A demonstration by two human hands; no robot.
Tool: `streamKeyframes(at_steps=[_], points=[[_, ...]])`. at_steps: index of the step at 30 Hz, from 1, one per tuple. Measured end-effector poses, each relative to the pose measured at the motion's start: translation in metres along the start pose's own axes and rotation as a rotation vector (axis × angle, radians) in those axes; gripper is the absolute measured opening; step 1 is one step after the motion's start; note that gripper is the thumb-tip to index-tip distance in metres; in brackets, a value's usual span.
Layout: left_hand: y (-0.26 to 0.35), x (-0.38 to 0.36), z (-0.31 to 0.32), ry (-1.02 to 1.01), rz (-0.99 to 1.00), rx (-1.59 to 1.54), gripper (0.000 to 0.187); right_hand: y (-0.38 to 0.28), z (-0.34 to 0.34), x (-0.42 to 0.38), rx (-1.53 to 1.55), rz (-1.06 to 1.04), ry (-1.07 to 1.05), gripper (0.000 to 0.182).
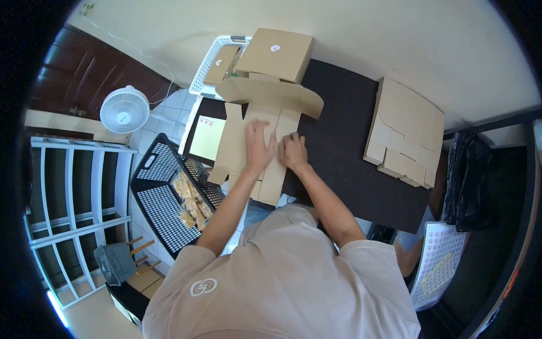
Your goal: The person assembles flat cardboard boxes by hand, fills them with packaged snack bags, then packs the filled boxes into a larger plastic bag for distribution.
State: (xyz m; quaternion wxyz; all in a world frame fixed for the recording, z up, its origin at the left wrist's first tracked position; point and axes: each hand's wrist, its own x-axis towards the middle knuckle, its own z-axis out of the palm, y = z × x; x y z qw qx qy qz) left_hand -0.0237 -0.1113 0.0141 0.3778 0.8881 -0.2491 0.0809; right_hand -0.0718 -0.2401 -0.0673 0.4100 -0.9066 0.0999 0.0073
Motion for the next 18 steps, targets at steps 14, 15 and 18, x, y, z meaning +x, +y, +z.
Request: streamKeyframes(at_steps=[14,15,18], points=[[-0.052,-0.112,0.029,-0.471,-0.161,0.35,0.08,-0.014,-0.019,0.011,-0.588,-0.006,-0.229,0.073],[-0.053,-0.112,0.031,-0.465,-0.165,0.388,0.078,-0.016,-0.018,0.006,-0.568,0.0,-0.224,0.073],[-0.05,-0.114,0.032,-0.505,-0.195,0.456,0.072,-0.021,-0.01,-0.031,-0.568,-0.027,-0.248,0.071]])
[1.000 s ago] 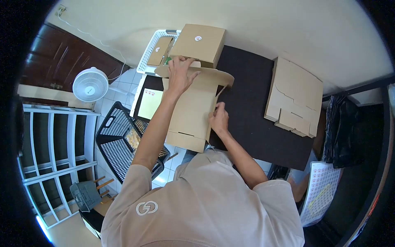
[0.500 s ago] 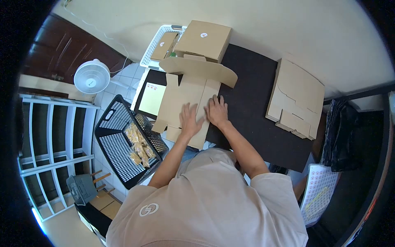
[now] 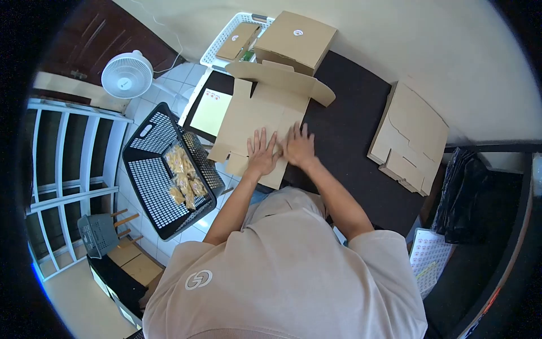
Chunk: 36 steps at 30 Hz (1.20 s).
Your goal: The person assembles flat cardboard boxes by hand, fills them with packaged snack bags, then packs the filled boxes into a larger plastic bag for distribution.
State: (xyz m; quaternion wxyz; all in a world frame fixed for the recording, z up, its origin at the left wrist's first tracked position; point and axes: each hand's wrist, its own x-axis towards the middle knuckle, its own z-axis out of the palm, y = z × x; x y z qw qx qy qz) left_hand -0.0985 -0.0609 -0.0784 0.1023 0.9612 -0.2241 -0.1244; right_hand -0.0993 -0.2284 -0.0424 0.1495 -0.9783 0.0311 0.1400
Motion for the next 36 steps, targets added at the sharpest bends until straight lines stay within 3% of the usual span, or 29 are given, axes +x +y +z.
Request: streamKeyframes(at_steps=[3,8,9,12,16,23,25,26,28,29,31,32,35,36], points=[[0.002,0.002,-0.002,0.0,-0.027,-0.042,0.067,-0.007,0.018,-0.046,0.028,-0.134,-0.156,0.07],[0.001,0.0,-0.008,0.055,-0.023,-0.117,0.063,-0.021,-0.007,-0.093,0.054,-0.257,-0.413,0.063],[0.0,-0.001,-0.01,0.043,-0.018,-0.133,0.063,-0.017,-0.008,-0.096,0.09,-0.307,-0.27,0.052],[0.0,-0.003,-0.014,0.054,-0.006,-0.155,0.063,-0.011,-0.012,-0.07,0.134,-0.323,-0.386,0.036],[-0.003,-0.005,-0.01,0.119,0.033,-0.174,0.064,0.012,0.003,-0.03,0.175,-0.449,-0.281,0.027],[0.003,-0.01,-0.012,0.135,0.003,-0.294,0.064,0.063,-0.013,0.066,0.181,-0.332,-0.121,0.032],[0.011,-0.013,-0.022,0.147,-0.017,-0.232,0.065,0.078,-0.017,0.088,0.278,-0.232,0.113,0.038],[0.016,-0.014,-0.028,0.147,-0.014,-0.23,0.065,0.083,-0.024,0.096,0.281,-0.23,0.116,0.038],[0.032,-0.016,-0.051,-0.011,-0.099,-0.777,0.062,0.082,-0.052,0.101,0.432,0.021,0.035,0.05],[0.039,-0.016,-0.057,-0.013,-0.099,-0.777,0.062,0.083,-0.052,0.104,0.608,0.123,0.107,0.058],[0.053,-0.017,-0.06,-0.205,0.158,-0.905,0.059,0.092,-0.055,0.107,0.582,0.123,0.128,0.055],[0.06,-0.018,-0.051,-0.21,0.156,-0.91,0.059,0.096,-0.055,0.106,0.554,0.121,0.15,0.053],[0.073,-0.023,-0.029,-0.144,0.362,-0.439,0.06,0.1,-0.051,0.097,0.464,0.076,0.116,0.043],[0.075,-0.024,-0.027,-0.146,0.363,-0.447,0.06,0.098,-0.053,0.091,0.399,0.05,0.074,0.04]])
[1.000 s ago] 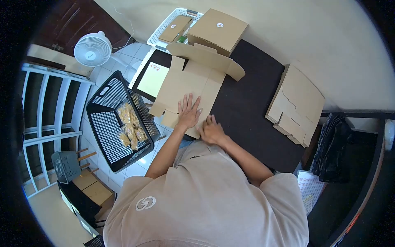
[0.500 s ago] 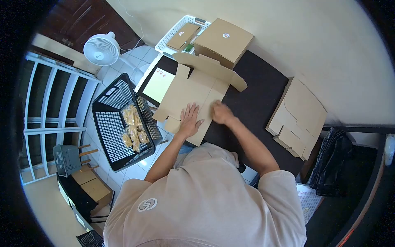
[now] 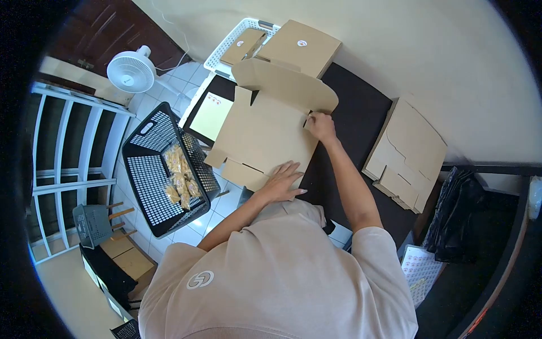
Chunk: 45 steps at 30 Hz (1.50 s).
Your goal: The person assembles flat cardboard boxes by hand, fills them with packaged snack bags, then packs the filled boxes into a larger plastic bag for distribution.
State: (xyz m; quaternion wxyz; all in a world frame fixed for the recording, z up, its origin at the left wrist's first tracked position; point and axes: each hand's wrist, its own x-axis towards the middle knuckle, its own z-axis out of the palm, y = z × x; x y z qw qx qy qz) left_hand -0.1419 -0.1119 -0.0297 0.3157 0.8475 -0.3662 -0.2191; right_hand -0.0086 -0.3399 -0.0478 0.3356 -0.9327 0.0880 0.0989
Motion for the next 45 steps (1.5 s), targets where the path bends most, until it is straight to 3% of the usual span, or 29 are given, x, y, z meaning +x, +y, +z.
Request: streamKeyframes(at_steps=[1,3,4,6,9,12,13,21,26,30,33,34,36,38,40,42,43,45], points=[[0.0,-0.001,0.004,-0.038,-0.028,0.051,0.061,-0.013,-0.006,-0.01,-0.007,0.005,-0.005,0.04],[0.0,-0.005,0.009,-0.079,-0.062,0.092,0.062,-0.038,-0.01,-0.035,-0.415,-0.043,-0.336,0.051],[-0.002,-0.005,0.01,-0.109,-0.059,0.122,0.064,-0.034,0.006,-0.048,-0.418,-0.04,-0.345,0.051],[0.001,-0.003,0.009,-0.141,-0.055,0.15,0.067,-0.024,0.035,-0.075,-0.521,-0.275,-0.005,0.069],[0.007,-0.003,0.006,-0.21,-0.111,0.2,0.07,-0.015,0.039,-0.088,-0.46,-0.263,-0.032,0.08],[0.008,-0.006,0.007,-0.202,-0.136,0.215,0.072,-0.006,0.026,-0.101,-0.418,-0.221,-0.078,0.076],[0.007,-0.005,0.005,-0.205,-0.12,0.196,0.071,-0.003,0.017,-0.102,-0.415,-0.121,-0.165,0.076],[-0.016,0.0,-0.004,-0.273,-0.055,0.103,0.072,-0.003,0.028,-0.098,-0.542,-0.046,-0.051,0.069],[-0.03,0.0,-0.03,-0.506,0.069,-0.068,0.08,-0.005,0.026,-0.101,-0.318,-0.087,-0.023,0.061],[-0.013,-0.008,-0.049,-0.595,0.079,0.063,0.08,0.012,0.029,-0.089,-0.264,-0.126,0.014,0.052],[-0.017,-0.01,-0.04,-0.502,0.138,0.17,0.073,0.02,0.021,-0.07,-0.174,-0.198,-0.024,0.043],[-0.028,-0.006,-0.033,-0.409,0.168,0.046,0.068,0.018,0.016,-0.063,-0.171,-0.195,-0.025,0.043],[-0.042,0.003,-0.028,-0.32,0.196,-0.075,0.063,0.014,0.005,-0.053,-0.16,-0.018,-0.17,0.047],[-0.041,0.019,-0.027,-0.241,0.045,-0.115,0.058,-0.003,-0.01,-0.051,-0.133,-0.045,-0.168,0.053],[-0.029,0.029,-0.026,-0.197,0.033,-0.108,0.063,-0.011,-0.015,-0.048,-0.075,0.083,-0.107,0.058],[-0.012,0.031,-0.024,-0.018,-0.002,0.119,0.081,-0.007,-0.017,-0.039,-0.101,0.114,-0.134,0.059],[-0.008,0.032,-0.024,-0.015,0.002,0.118,0.081,0.003,-0.011,-0.031,-0.096,0.116,-0.153,0.059],[-0.005,0.033,-0.024,0.082,-0.07,0.26,0.103,0.016,-0.011,-0.025,-0.089,0.121,-0.169,0.059]])
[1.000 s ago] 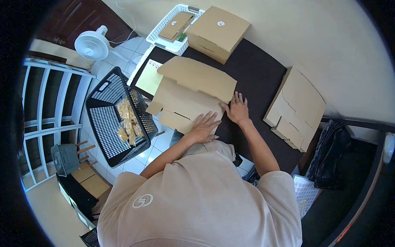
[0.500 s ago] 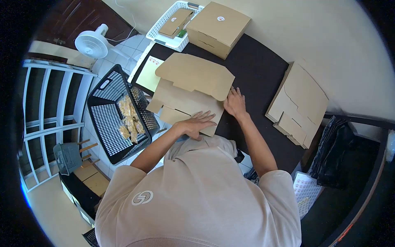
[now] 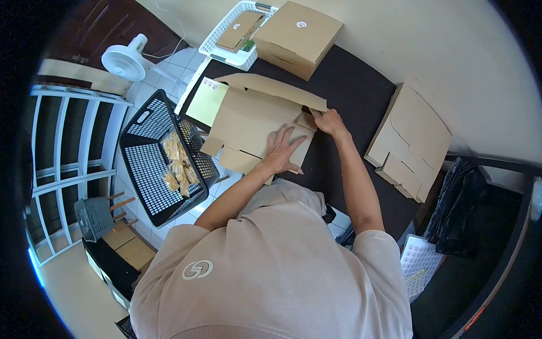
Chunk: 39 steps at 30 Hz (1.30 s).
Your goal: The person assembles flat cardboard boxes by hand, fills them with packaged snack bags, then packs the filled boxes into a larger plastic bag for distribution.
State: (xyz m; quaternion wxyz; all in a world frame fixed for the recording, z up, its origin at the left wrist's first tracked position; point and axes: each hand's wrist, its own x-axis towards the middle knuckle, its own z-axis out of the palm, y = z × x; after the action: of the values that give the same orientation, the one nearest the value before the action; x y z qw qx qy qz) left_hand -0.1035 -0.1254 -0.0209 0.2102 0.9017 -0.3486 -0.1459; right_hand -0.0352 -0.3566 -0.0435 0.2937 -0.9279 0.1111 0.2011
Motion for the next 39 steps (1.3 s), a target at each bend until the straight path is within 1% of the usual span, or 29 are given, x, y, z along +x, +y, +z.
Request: streamKeyframes(at_steps=[1,3,5,6,8,9,11,12,13,14,15,16,17,19,20,22,24,26,27,29,30,32,33,34,35,36,37,38,39], points=[[-0.003,-0.003,0.002,-0.003,0.0,-0.002,0.103,0.002,-0.002,-0.002,0.024,-0.039,-0.019,0.057],[-0.018,-0.007,0.002,0.041,-0.025,-0.01,0.117,0.007,-0.005,0.001,0.042,-0.086,-0.034,0.055],[-0.032,-0.015,-0.001,0.021,-0.038,-0.012,0.119,0.016,0.005,-0.002,0.019,-0.075,0.09,0.057],[-0.036,-0.018,-0.002,-0.001,-0.05,-0.014,0.12,0.008,0.003,-0.006,0.021,-0.078,0.088,0.057],[-0.042,-0.021,-0.001,-0.011,-0.05,-0.018,0.119,-0.016,-0.003,-0.016,0.074,0.087,0.155,0.057],[-0.041,-0.022,-0.006,-0.018,-0.043,-0.023,0.118,-0.018,-0.001,-0.016,0.077,0.084,0.154,0.057],[-0.034,-0.024,-0.013,-0.066,-0.038,-0.007,0.112,-0.023,0.0,-0.015,0.227,0.131,0.39,0.05],[-0.03,-0.025,-0.016,-0.112,-0.031,0.006,0.107,-0.019,0.002,-0.01,0.229,0.126,0.393,0.05],[-0.028,-0.027,-0.016,-0.108,-0.032,0.009,0.107,-0.015,0.004,-0.006,0.233,-0.033,0.534,0.044],[-0.025,-0.029,-0.016,-0.167,0.017,0.01,0.101,-0.012,0.007,-0.002,0.236,-0.195,0.674,0.039],[-0.024,-0.033,-0.016,-0.226,0.065,0.01,0.094,-0.015,0.003,-0.002,0.237,-0.199,0.675,0.039],[-0.026,-0.036,-0.011,-0.171,0.09,-0.07,0.064,-0.021,-0.007,-0.005,0.309,-0.152,0.595,0.036],[-0.03,-0.037,-0.007,-0.168,0.092,-0.068,0.064,-0.027,-0.016,-0.008,0.379,-0.104,0.516,0.034],[-0.034,-0.038,-0.004,-0.228,0.149,-0.155,0.033,-0.037,-0.029,-0.013,0.43,-0.094,0.572,0.034],[-0.034,-0.039,-0.002,-0.224,0.15,-0.153,0.033,-0.043,-0.036,-0.014,0.482,-0.086,0.625,0.035],[-0.032,-0.04,0.001,-0.182,0.161,-0.242,0.018,-0.055,-0.051,-0.021,0.503,-0.052,0.572,0.033],[-0.027,-0.034,0.001,-0.16,0.17,-0.247,0.018,-0.065,-0.06,-0.031,0.523,-0.016,0.518,0.031],[-0.018,-0.025,0.0,-0.135,0.177,-0.255,0.018,-0.072,-0.061,-0.044,0.655,-0.107,0.441,0.029],[-0.012,-0.018,-0.001,-0.125,0.171,-0.254,0.018,-0.07,-0.057,-0.048,0.65,-0.109,0.438,0.029],[-0.004,-0.01,-0.004,-0.113,0.165,-0.257,0.018,-0.06,-0.049,-0.056,0.68,-0.28,0.351,0.026],[0.0,-0.007,-0.007,-0.135,0.166,-0.256,0.023,-0.058,-0.049,-0.065,0.677,-0.281,0.35,0.026],[-0.007,-0.004,-0.002,-0.155,0.165,-0.258,0.028,-0.052,-0.051,-0.086,0.509,-0.287,0.167,0.025],[-0.024,-0.005,0.01,-0.2,0.063,-0.726,0.037,-0.047,-0.049,-0.095,0.506,-0.289,0.166,0.025],[-0.039,-0.009,0.016,-0.239,-0.048,-1.193,0.047,-0.041,-0.044,-0.103,0.593,-0.25,0.086,0.024],[-0.051,-0.019,0.013,-0.174,-0.181,-1.432,0.054,-0.034,-0.037,-0.109,0.681,-0.209,0.004,0.026],[-0.066,-0.033,0.01,-0.105,-0.324,-1.665,0.061,-0.023,-0.027,-0.113,0.699,-0.276,-0.018,0.028],[-0.077,-0.048,0.009,0.047,-0.503,-1.742,0.063,-0.014,-0.015,-0.115,0.72,-0.341,-0.039,0.031],[-0.088,-0.062,0.009,0.203,-0.682,-1.803,0.065,-0.011,-0.008,-0.119,0.65,-0.4,-0.047,0.036],[-0.1,-0.077,0.01,0.319,-0.728,-1.735,0.064,-0.012,0.0,-0.124,0.549,-0.454,-0.025,0.039]])
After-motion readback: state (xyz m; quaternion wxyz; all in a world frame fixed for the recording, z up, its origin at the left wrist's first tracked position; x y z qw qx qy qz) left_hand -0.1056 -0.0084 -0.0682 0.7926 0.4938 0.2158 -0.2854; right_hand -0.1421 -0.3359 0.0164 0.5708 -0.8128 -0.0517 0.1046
